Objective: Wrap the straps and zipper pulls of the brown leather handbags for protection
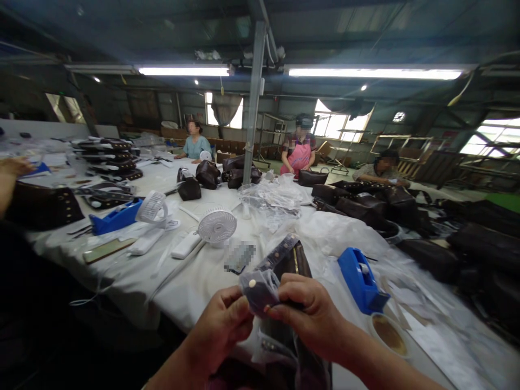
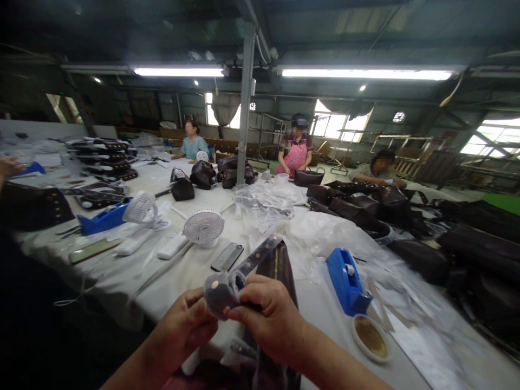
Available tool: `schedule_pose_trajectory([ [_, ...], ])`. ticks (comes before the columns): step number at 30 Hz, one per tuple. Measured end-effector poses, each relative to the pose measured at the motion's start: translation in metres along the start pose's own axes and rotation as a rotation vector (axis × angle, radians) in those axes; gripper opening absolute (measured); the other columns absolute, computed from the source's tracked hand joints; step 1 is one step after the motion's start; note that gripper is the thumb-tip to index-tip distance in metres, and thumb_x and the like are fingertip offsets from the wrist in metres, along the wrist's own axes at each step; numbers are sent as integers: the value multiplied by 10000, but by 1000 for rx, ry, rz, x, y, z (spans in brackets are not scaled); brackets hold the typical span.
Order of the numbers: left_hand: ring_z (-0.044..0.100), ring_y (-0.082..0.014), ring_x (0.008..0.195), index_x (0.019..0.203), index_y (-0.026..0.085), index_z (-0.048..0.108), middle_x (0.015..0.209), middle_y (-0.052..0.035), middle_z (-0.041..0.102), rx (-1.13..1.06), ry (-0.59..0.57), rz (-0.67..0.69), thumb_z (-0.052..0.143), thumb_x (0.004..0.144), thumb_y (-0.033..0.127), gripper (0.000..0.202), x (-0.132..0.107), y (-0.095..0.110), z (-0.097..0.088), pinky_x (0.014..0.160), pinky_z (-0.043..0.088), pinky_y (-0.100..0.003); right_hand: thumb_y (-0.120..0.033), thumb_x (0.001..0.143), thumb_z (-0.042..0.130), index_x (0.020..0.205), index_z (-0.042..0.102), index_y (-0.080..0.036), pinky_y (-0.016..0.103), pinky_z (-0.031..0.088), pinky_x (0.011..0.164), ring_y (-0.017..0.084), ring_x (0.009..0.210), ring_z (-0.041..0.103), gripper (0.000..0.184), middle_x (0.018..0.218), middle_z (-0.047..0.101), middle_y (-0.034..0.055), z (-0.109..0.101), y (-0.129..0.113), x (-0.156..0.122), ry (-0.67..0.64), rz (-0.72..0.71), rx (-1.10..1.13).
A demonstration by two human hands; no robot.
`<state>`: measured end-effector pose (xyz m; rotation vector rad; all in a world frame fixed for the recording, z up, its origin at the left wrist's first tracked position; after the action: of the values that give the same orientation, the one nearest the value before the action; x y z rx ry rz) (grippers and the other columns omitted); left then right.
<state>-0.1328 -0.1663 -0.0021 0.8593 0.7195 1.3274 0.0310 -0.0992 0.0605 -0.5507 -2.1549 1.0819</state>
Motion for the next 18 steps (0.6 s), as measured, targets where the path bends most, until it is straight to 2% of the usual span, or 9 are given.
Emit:
schedule_pose_trajectory([
  [2, 134, 24, 400, 803, 122, 691, 579, 67, 450, -232, 28, -103, 809, 722, 491, 395, 1, 1, -1, 395, 166, -137, -248, 875, 650, 772, 739, -170, 233, 379, 579, 120, 647, 533, 157, 695, 547, 5, 2, 1, -1, -86, -82, -55],
  [4, 120, 32, 385, 797, 132, 679, 573, 73, 454, -313, 52, -175, 829, 715, 441, 352, 3, 2, 1, 384, 165, -129, -216, 902, 600, 829, 735, -169, 237, 406, 618, 130, 689, 564, 160, 763, 596, 30, 6, 2, -2, -147, -147, -107],
  [7, 151, 28, 384, 807, 124, 685, 572, 56, 480, -220, 99, -177, 816, 742, 378, 293, 3, 6, 6, 374, 144, -125, -181, 906, 556, 861, 718, -162, 253, 419, 655, 144, 723, 574, 169, 826, 628, 56, 10, 3, -5, -194, -198, -200],
  [9, 194, 17, 398, 827, 108, 702, 602, 29, 517, -67, 115, -116, 784, 775, 387, 295, 0, 10, 8, 372, 143, -131, -194, 894, 565, 830, 705, -156, 265, 415, 671, 154, 745, 565, 158, 848, 628, 61, 7, 2, -5, -207, -158, -215],
  [11, 337, -17, 442, 860, 110, 723, 627, 6, 556, 143, 113, -17, 736, 822, 392, 285, -4, 15, 11, 417, 270, -138, -272, 881, 606, 806, 696, -155, 266, 408, 674, 154, 752, 546, 165, 847, 620, 49, 2, 1, -3, -223, -35, -93],
  [13, 541, -103, 601, 877, 125, 743, 695, -36, 630, 400, 92, 107, 682, 870, 365, 247, -9, 20, 14, 581, 439, -195, -429, 871, 632, 795, 691, -146, 239, 369, 590, 117, 639, 478, 299, 733, 577, 14, -1, 3, 1, -241, 176, 174],
  [15, 626, -192, 772, 886, 141, 753, 789, -72, 686, 646, 59, 236, 634, 901, 322, 217, -12, 23, 19, 730, 485, -272, -557, 812, 674, 733, 650, -138, 208, 236, 464, 65, 490, 311, 427, 565, 450, -45, 1, 6, 2, -220, 418, 481],
  [17, 638, -215, 777, 903, 149, 755, 819, -89, 700, 806, 26, 338, 590, 919, 294, 220, -14, 24, 22, 738, 485, -299, -575, 727, 757, 650, 577, -149, 214, 99, 423, 39, 440, 165, 469, 487, 328, -90, 7, 8, 2, -156, 600, 686],
  [18, 638, -215, 763, 914, 151, 755, 819, -92, 701, 849, 13, 379, 577, 923, 282, 221, -14, 23, 22, 734, 483, -303, -552, 685, 801, 629, 553, -155, 218, 70, 420, 33, 435, 139, 472, 475, 309, -100, 11, 9, 1, -109, 651, 738],
])
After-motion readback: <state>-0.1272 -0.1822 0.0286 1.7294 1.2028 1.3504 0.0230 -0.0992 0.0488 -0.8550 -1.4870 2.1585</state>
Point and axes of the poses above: each hand's wrist, its own x-axis towards the middle knuckle, its own z-axis out of the palm, y = z × x, the point moved 2 cm from there along x, towards the middle knuckle
